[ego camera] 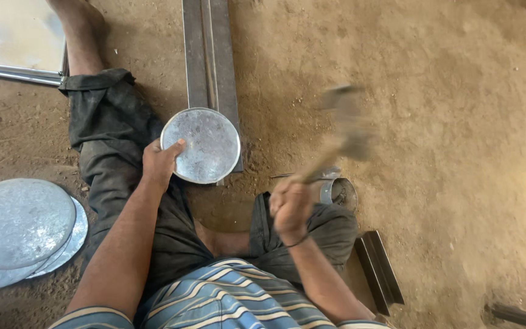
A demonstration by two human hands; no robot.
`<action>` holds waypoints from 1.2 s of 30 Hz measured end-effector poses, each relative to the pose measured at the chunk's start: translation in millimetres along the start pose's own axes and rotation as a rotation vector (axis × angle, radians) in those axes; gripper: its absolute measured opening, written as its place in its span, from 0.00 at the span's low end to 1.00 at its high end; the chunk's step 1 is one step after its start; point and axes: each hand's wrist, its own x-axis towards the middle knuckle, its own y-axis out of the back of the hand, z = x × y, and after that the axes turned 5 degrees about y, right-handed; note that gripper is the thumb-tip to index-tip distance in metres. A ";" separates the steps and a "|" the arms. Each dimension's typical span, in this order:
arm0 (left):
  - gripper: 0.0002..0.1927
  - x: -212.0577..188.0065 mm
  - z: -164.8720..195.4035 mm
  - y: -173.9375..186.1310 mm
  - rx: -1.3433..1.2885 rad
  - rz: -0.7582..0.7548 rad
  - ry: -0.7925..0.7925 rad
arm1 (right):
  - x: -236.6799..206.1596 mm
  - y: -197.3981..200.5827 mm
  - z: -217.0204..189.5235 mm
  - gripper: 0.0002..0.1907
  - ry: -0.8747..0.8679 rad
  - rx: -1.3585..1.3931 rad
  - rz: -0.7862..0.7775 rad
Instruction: The person sits on the ground and hammers flat circular metal discs against a steel rail using a hammer, repositioning and rotating each disc to work its surface. At the end they place a hammered disc onto a curved sheet-metal piece and handle finished quarter-circle metal parts.
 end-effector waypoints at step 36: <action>0.14 -4.1 -4.4 -4.3 0.072 0.037 -0.049 | -45.5 13.1 -49.7 0.28 -0.083 0.117 -0.050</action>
